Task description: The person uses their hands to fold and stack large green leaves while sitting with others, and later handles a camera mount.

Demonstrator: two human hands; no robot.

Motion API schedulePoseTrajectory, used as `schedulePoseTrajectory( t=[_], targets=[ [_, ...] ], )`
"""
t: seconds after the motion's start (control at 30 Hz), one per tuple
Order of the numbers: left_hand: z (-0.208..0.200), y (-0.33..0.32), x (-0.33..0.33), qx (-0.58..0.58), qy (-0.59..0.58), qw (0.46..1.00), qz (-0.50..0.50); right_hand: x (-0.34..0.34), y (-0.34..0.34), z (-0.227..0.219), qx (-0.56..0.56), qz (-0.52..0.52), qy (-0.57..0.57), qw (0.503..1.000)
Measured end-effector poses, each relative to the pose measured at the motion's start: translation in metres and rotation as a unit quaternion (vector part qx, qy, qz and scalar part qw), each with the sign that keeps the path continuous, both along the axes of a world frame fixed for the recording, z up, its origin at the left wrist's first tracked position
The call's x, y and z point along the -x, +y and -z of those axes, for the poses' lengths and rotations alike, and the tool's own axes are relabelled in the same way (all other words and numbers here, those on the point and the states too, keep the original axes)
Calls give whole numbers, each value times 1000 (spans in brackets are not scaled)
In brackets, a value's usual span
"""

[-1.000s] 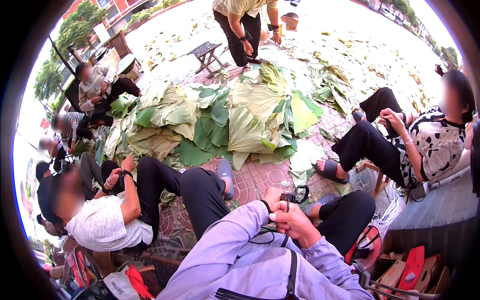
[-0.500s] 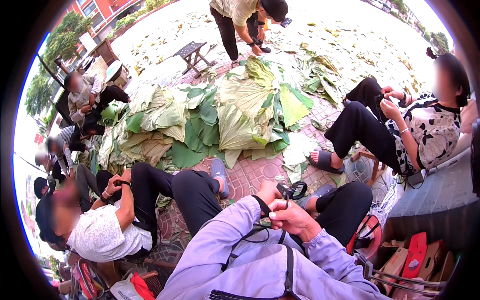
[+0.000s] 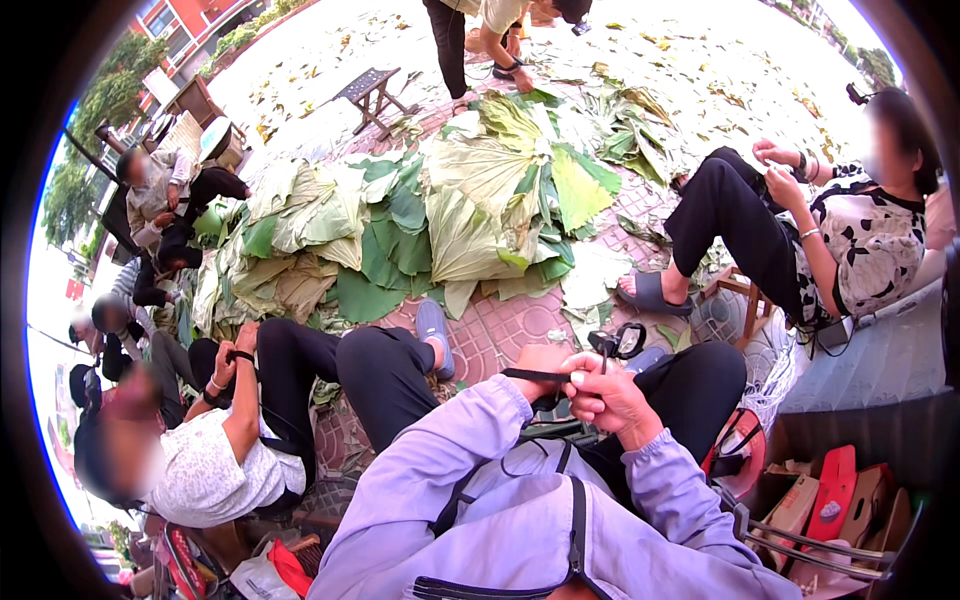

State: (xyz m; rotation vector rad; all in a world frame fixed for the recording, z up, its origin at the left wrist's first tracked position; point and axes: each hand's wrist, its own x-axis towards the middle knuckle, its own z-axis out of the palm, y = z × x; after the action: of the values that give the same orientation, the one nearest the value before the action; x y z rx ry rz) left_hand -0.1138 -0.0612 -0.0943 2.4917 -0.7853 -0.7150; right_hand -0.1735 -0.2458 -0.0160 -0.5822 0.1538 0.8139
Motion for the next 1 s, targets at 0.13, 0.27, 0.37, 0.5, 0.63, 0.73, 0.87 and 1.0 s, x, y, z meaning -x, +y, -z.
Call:
schedulePoseTrajectory(
  t=[0.13, 0.27, 0.37, 0.5, 0.63, 0.73, 0.87, 1.0],
  targets=[
    [-1, -12, -3, 93, 153, 983, -35, -7, -14, 19, 11, 31, 33, 999],
    [5, -12, 4, 253, 311, 907, -129, -21, -10, 20, 37, 23, 53, 998],
    [-51, -22, 14, 261, 387, 864, -191, -22, -21, 22, 70, 42, 68, 994],
    [-15, -8, 21, 280, 267, 911, -145, -29, -8, 27, 47, 11, 70, 996],
    [-80, -8, 33, 215, 184, 953, -111, -25, -16, 28, 30, 12, 67, 997],
    [-81, 1, 55, 267, 26, 963, -7, -27, -14, 30, 19, 16, 63, 998],
    [-136, -9, 73, 107, -32, 993, -29, -25, -23, 22, 0, 37, 59, 998],
    [-145, 0, 81, 201, -173, 964, -1, -32, -31, 15, 8, 60, 41, 997]
  ],
)
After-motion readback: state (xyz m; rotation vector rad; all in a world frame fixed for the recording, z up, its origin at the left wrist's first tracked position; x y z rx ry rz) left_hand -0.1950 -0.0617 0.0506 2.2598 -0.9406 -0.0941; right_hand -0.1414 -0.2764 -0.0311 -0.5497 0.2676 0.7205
